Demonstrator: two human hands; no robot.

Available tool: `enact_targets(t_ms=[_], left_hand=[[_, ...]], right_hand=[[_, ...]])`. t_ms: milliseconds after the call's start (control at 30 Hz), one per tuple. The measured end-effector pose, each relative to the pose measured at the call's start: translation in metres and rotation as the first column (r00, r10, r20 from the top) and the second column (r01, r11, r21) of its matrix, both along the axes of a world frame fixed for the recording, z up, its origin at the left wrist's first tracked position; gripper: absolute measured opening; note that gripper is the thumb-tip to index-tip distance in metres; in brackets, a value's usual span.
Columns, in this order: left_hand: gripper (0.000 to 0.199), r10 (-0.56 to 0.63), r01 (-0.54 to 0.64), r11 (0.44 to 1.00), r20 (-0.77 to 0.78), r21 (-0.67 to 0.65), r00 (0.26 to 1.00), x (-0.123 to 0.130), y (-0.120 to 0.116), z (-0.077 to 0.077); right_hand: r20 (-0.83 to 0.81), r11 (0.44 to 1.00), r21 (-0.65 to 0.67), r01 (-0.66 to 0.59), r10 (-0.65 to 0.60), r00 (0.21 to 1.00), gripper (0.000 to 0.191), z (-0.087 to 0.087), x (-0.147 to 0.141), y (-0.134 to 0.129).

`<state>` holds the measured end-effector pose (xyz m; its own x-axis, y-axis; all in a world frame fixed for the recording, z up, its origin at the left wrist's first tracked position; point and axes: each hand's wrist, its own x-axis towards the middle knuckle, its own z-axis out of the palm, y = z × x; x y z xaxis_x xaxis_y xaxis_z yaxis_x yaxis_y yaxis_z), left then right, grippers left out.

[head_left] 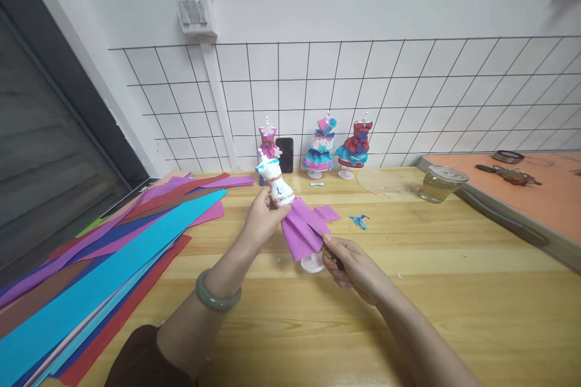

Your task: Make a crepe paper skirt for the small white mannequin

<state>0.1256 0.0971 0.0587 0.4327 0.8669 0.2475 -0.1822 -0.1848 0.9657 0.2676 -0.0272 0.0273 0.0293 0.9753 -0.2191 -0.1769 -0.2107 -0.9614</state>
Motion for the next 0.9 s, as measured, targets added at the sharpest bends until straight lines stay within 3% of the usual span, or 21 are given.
enact_targets(t_ms=[900], left_hand=[[0.047,-0.01,0.011,0.999,0.019,-0.04,1.0,0.001,-0.0048,0.0035]], right_hand=[[0.01,0.999,0.035,0.019,-0.019,1.0,0.047,-0.0034,0.0,0.001]])
